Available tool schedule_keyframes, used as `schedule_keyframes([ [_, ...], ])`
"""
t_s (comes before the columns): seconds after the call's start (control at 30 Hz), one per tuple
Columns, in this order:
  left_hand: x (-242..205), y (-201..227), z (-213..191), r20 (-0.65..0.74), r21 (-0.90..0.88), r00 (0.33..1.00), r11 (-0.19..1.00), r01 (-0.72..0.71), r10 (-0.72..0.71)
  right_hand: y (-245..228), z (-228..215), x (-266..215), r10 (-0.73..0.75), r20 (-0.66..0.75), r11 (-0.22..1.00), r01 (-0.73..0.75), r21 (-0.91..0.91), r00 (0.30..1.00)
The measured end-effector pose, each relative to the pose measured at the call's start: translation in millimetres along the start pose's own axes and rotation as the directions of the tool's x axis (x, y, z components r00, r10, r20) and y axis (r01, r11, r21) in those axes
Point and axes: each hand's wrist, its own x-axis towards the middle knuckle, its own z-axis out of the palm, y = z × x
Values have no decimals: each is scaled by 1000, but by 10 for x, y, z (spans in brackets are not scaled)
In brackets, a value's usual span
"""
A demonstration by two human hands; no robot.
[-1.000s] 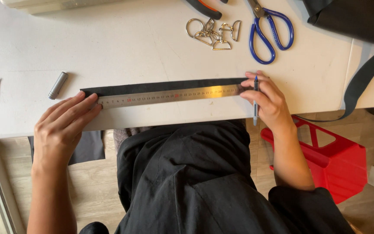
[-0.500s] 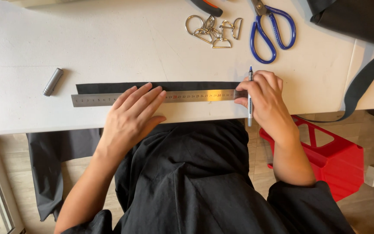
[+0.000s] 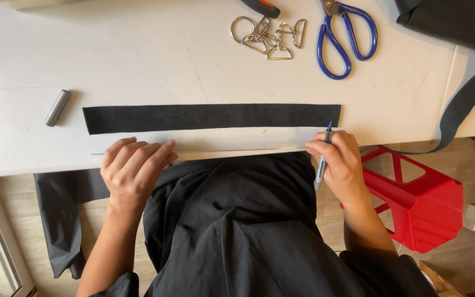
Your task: Measuring and marking a leather strap using a ruler and a pen
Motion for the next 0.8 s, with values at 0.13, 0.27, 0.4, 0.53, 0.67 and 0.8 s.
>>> schedule_keyframes([
  [0.13,20,59,39,18,-23,1000,1000,1,0,222,12,-169,7,-33,994,-3,109,999],
  [0.27,245,219,132,6,-48,1000,999,-3,3,384,-71,-117,-9,-31,993,13,121,999],
  [0.4,517,255,222,5,-46,1000,998,-30,31,535,-191,0,8,-14,995,-7,101,1000],
  [0.53,705,293,264,-139,80,981,989,-123,133,716,-245,247,16,-58,989,-7,145,998],
  [0.67,607,563,353,-203,69,948,969,-236,245,938,-218,439,-22,-132,975,51,218,991],
  [0.8,499,825,525,34,1,986,986,-166,166,1064,-174,551,-59,-173,985,85,148,983],
])
